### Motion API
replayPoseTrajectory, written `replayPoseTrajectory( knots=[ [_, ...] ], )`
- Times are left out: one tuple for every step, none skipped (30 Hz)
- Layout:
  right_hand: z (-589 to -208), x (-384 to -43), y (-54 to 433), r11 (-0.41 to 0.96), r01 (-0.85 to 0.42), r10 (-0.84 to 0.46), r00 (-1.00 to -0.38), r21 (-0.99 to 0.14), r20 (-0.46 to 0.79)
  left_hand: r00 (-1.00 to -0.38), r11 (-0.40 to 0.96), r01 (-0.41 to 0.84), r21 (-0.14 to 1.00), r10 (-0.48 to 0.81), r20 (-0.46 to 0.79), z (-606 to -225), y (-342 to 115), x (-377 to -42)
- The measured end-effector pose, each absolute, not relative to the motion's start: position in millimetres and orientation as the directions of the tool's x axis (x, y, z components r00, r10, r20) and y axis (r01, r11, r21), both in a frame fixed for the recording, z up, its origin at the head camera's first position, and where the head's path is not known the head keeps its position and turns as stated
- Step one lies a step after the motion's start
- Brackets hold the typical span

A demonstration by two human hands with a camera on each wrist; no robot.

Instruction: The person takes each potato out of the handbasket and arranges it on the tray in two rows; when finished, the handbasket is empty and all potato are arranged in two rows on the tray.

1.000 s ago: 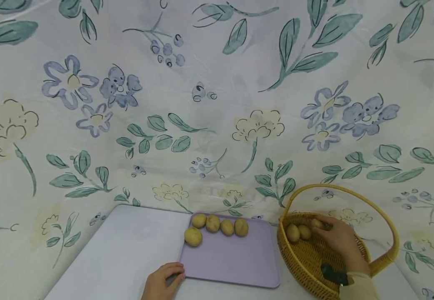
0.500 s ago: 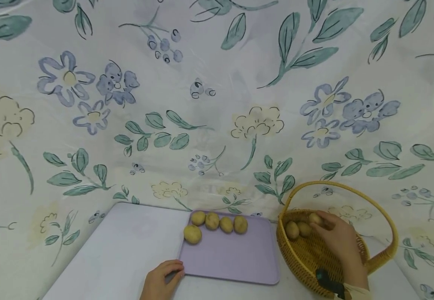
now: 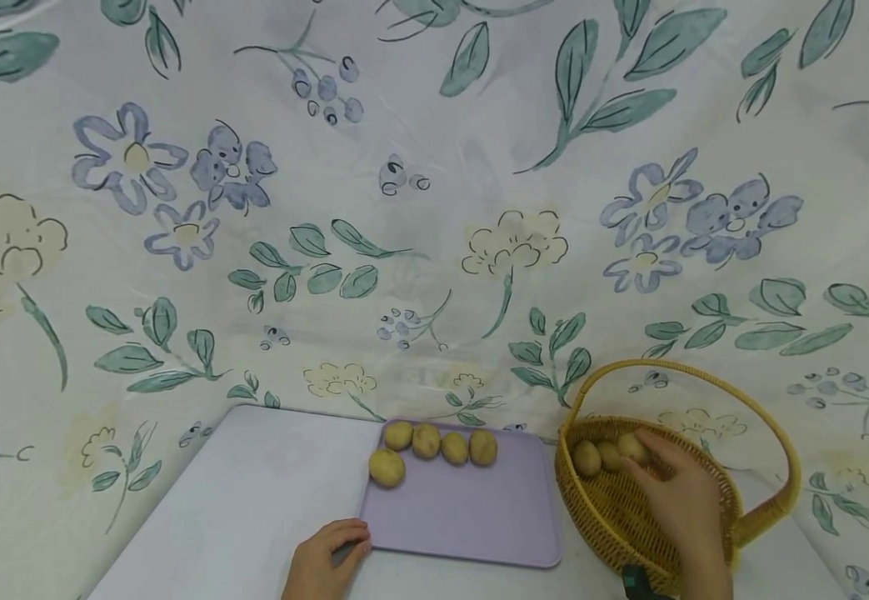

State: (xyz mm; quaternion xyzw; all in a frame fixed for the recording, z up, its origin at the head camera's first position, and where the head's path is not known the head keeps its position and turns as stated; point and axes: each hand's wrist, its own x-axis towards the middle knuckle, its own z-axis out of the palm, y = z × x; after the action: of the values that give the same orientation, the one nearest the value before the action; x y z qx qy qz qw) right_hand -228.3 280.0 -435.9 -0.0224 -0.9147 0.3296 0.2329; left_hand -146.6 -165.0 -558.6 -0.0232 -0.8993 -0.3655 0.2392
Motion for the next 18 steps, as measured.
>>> replayPoseTrajectory(
  knots=[
    [-436.1, -227.2, 278.4, 0.779, -0.11, 0.204, -0.886, -0.617, 0.416, -0.886, 0.732, 0.213, 0.647, -0.134, 0.445, -558.5, -165.0, -146.6],
    [-436.4, -226.3, 276.9, 0.777, -0.108, 0.212, -0.883, -0.62, 0.419, -0.887, 0.734, 0.21, 0.645, -0.134, 0.442, -558.2, -165.0, -146.6],
    [-436.5, -225.7, 275.6, 0.775, -0.106, 0.219, -0.88, -0.623, 0.422, -0.887, 0.738, 0.208, 0.642, -0.134, 0.441, -558.1, -165.1, -146.6],
    [-437.0, -224.7, 274.4, 0.773, -0.104, 0.227, -0.876, -0.626, 0.425, -0.888, 0.74, 0.207, 0.64, -0.133, 0.44, -558.0, -165.3, -146.4],
    [-437.5, -223.9, 273.3, 0.771, -0.101, 0.234, -0.874, -0.629, 0.427, -0.888, 0.74, 0.207, 0.639, -0.133, 0.441, -558.0, -165.4, -146.3],
    [-438.1, -223.3, 272.1, 0.77, -0.105, 0.237, -0.869, -0.629, 0.435, -0.886, 0.741, 0.209, 0.638, -0.134, 0.445, -558.1, -165.6, -146.2],
    [-438.5, -222.9, 270.9, 0.767, -0.11, 0.24, -0.865, -0.632, 0.442, -0.884, 0.741, 0.21, 0.638, -0.135, 0.447, -558.1, -165.8, -146.2],
    [-438.5, -222.7, 269.4, 0.767, -0.118, 0.24, -0.859, -0.631, 0.452, -0.884, 0.742, 0.209, 0.636, -0.135, 0.448, -557.8, -166.0, -146.1],
    [-438.6, -222.8, 267.9, 0.768, -0.129, 0.239, -0.852, -0.627, 0.467, -0.883, 0.742, 0.209, 0.637, -0.137, 0.45, -557.8, -166.1, -146.2],
    [-438.7, -223.0, 266.3, 0.77, -0.136, 0.24, -0.844, -0.624, 0.48, -0.882, 0.742, 0.209, 0.637, -0.138, 0.45, -557.8, -166.2, -146.4],
    [-438.6, -223.0, 264.7, 0.768, -0.143, 0.237, -0.842, -0.624, 0.485, -0.888, 0.737, 0.202, 0.645, -0.14, 0.438, -557.3, -166.2, -146.5],
    [-438.6, -223.2, 263.1, 0.767, -0.15, 0.236, -0.838, -0.624, 0.492, -0.895, 0.734, 0.194, 0.651, -0.139, 0.424, -556.9, -166.1, -146.6],
    [-438.3, -223.4, 261.5, 0.764, -0.152, 0.235, -0.84, -0.627, 0.49, -0.901, 0.732, 0.187, 0.655, -0.138, 0.411, -556.7, -166.0, -146.7],
    [-438.0, -223.5, 259.8, 0.765, -0.151, 0.236, -0.839, -0.627, 0.49, -0.904, 0.732, 0.183, 0.657, -0.136, 0.404, -556.6, -165.9, -146.7],
    [-437.9, -223.6, 258.4, 0.763, -0.153, 0.235, -0.84, -0.628, 0.49, -0.906, 0.73, 0.182, 0.659, -0.136, 0.401, -556.9, -165.6, -146.9],
    [-437.6, -223.6, 257.1, 0.757, -0.154, 0.234, -0.843, -0.635, 0.483, -0.907, 0.728, 0.182, 0.661, -0.135, 0.398, -557.1, -165.4, -147.0],
    [-437.6, -223.4, 255.8, 0.754, -0.155, 0.232, -0.846, -0.638, 0.48, -0.908, 0.727, 0.186, 0.662, -0.13, 0.398, -557.2, -165.0, -147.0],
    [-437.7, -223.6, 254.7, 0.751, -0.162, 0.231, -0.844, -0.641, 0.484, -0.905, 0.727, 0.192, 0.659, -0.128, 0.405, -557.9, -164.7, -147.2]
  ],
)
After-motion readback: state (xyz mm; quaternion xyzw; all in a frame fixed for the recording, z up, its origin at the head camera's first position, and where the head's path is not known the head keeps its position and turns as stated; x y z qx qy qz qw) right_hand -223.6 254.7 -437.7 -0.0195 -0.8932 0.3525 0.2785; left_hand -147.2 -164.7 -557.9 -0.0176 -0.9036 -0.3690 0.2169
